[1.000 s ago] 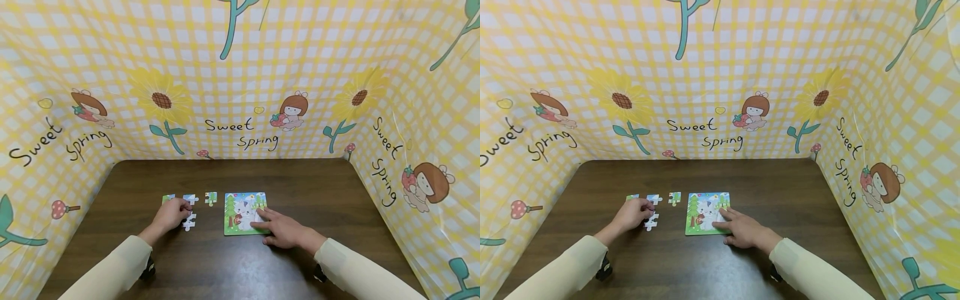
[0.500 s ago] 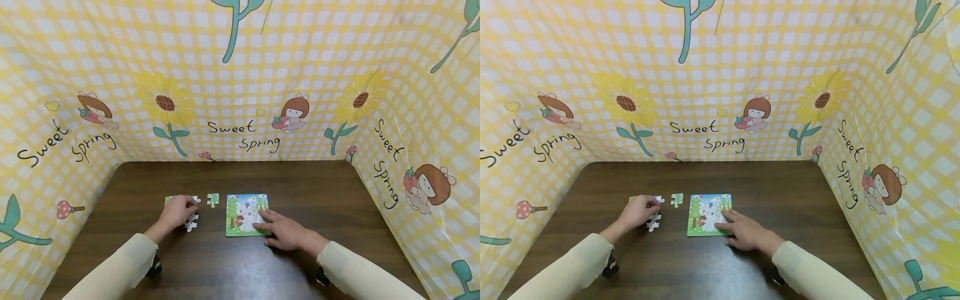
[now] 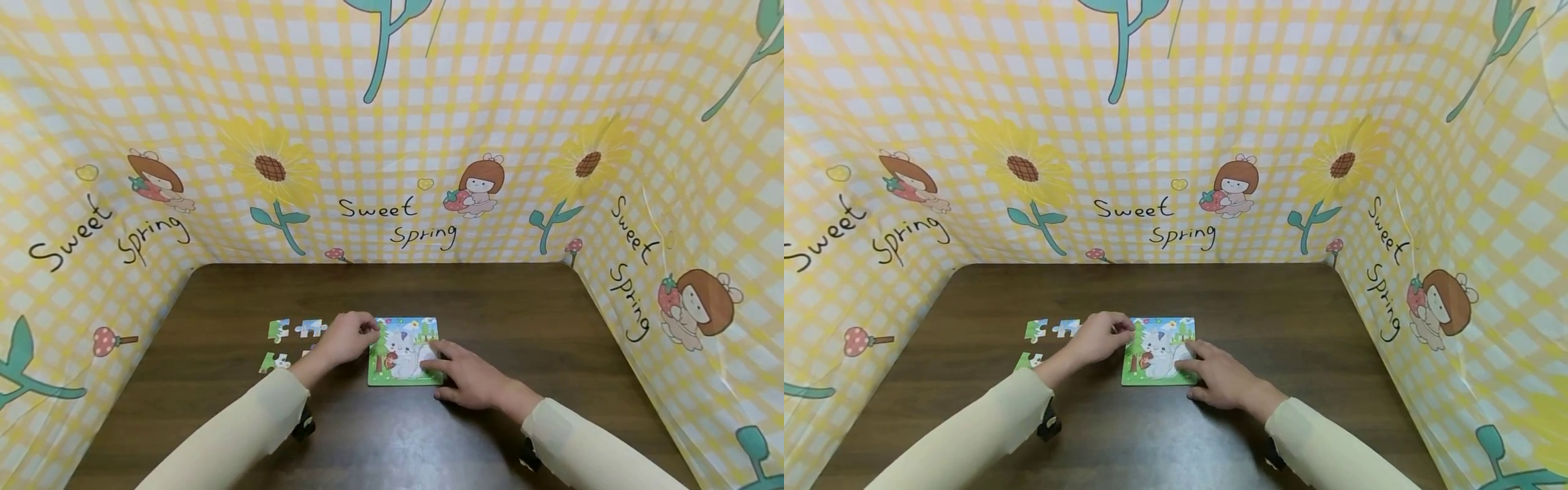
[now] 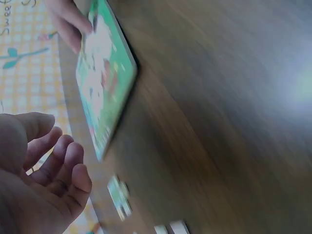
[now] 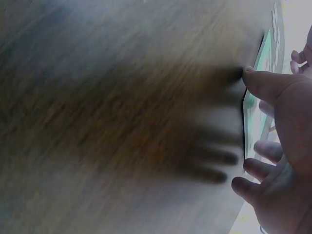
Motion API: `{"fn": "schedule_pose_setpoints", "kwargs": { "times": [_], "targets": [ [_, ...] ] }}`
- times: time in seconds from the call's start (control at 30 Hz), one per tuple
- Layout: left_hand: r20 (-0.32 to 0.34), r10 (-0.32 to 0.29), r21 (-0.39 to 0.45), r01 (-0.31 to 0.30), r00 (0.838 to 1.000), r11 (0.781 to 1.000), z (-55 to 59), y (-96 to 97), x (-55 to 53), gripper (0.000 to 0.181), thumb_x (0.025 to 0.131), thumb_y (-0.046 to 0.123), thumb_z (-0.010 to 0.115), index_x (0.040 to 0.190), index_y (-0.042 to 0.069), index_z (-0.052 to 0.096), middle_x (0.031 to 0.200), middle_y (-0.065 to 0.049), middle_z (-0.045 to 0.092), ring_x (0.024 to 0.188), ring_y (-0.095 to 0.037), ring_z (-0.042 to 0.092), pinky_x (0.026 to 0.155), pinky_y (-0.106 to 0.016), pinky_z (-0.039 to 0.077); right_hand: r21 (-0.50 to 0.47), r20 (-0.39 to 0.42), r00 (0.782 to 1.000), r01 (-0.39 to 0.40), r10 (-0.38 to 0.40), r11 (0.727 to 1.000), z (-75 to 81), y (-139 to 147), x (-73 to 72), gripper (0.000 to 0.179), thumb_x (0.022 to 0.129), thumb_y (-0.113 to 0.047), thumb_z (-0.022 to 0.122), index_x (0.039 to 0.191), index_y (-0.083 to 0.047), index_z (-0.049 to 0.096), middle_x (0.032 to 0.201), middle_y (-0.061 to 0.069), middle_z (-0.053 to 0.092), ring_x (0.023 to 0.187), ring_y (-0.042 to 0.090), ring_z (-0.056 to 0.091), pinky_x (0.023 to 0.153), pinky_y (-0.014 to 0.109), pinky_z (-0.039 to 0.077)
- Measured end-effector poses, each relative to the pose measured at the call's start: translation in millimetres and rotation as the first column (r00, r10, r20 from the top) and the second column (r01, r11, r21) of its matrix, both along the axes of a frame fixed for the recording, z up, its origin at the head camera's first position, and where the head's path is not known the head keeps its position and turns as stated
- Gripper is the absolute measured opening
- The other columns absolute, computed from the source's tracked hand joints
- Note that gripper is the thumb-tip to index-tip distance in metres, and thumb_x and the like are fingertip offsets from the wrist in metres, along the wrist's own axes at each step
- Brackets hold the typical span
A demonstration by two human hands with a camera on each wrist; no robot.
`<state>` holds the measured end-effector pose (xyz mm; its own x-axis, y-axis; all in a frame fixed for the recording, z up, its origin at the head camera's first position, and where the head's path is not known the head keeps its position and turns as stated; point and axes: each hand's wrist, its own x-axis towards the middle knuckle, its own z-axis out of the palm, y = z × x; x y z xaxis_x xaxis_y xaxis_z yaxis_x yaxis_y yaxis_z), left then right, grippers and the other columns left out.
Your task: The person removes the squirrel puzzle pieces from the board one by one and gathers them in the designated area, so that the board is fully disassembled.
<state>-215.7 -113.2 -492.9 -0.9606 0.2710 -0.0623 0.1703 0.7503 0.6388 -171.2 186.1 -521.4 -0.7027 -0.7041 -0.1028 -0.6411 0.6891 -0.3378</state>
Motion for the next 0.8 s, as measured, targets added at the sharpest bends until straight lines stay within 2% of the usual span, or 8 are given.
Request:
{"fn": "schedule_pose_setpoints", "kwargs": {
  "times": [0.17, 0.23, 0.37, 0.57, 0.8],
  "targets": [
    [0.031, -0.067, 0.042, 0.066, 0.997, 0.997, -2.1, 30.3, -1.9, 0.018, 0.096, 0.019, 0.069, 0.108, 0.009, 0.076, 0.091, 0.001, 0.07, 0.08, -0.013, 0.06, 0.074, -0.032, 0.052, -0.042, -0.006, 0.999, 0.036, -0.037, 0.998, -0.5, 7.5, -3.0, 0.054, 0.096, -0.038, 0.073, 0.145, -0.022, 0.06, 0.162, 0.019, 0.036, 0.149, 0.037, 0.036, 0.114, 0.054, 0.04],
    [0.058, -0.094, 0.056, 0.091, 0.994, 0.994, -4.5, 40.3, -1.7, 0.02, 0.096, 0.019, 0.068, 0.111, 0.008, 0.076, 0.095, -0.001, 0.071, 0.075, -0.013, 0.062, 0.07, -0.033, 0.053, -0.049, -0.001, 0.999, 0.038, -0.038, 0.998, -1.1, 9.7, -3.3, 0.053, 0.096, -0.037, 0.073, 0.145, -0.023, 0.06, 0.162, 0.019, 0.036, 0.149, 0.038, 0.036, 0.113, 0.056, 0.04],
    [0.071, -0.132, 0.043, 0.129, 0.989, 0.991, -10.3, 54.2, -1.9, 0.024, 0.096, 0.017, 0.067, 0.117, 0.006, 0.075, 0.102, -0.005, 0.073, 0.074, -0.013, 0.063, 0.07, -0.034, 0.054, -0.045, -0.002, 1.0, 0.031, -0.031, 0.999, -2.2, 12.1, -2.9, 0.052, 0.096, -0.038, 0.071, 0.145, -0.024, 0.06, 0.163, 0.018, 0.036, 0.149, 0.039, 0.035, 0.114, 0.057, 0.039],
    [0.093, -0.125, 0.042, 0.122, 0.988, 0.992, -15.0, 61.2, -3.4, 0.024, 0.097, 0.015, 0.067, 0.117, 0.004, 0.075, 0.109, -0.008, 0.074, 0.088, -0.016, 0.064, 0.078, -0.037, 0.056, -0.043, -0.012, 1.0, 0.024, -0.024, 0.999, -2.5, 12.2, -2.5, 0.051, 0.096, -0.037, 0.071, 0.145, -0.024, 0.061, 0.162, 0.019, 0.036, 0.149, 0.042, 0.035, 0.114, 0.059, 0.038],
    [0.136, -0.124, 0.075, 0.115, 0.983, 0.991, -16.5, 61.1, -5.2, 0.025, 0.097, 0.014, 0.068, 0.118, 0.003, 0.075, 0.108, -0.01, 0.074, 0.087, -0.018, 0.066, 0.073, -0.034, 0.057, -0.021, -0.01, 1.0, 0.018, -0.018, 1.0, -1.9, 10.4, -2.8, 0.051, 0.096, -0.037, 0.072, 0.145, -0.025, 0.06, 0.162, 0.019, 0.037, 0.148, 0.042, 0.036, 0.114, 0.058, 0.038]
  ]
}}
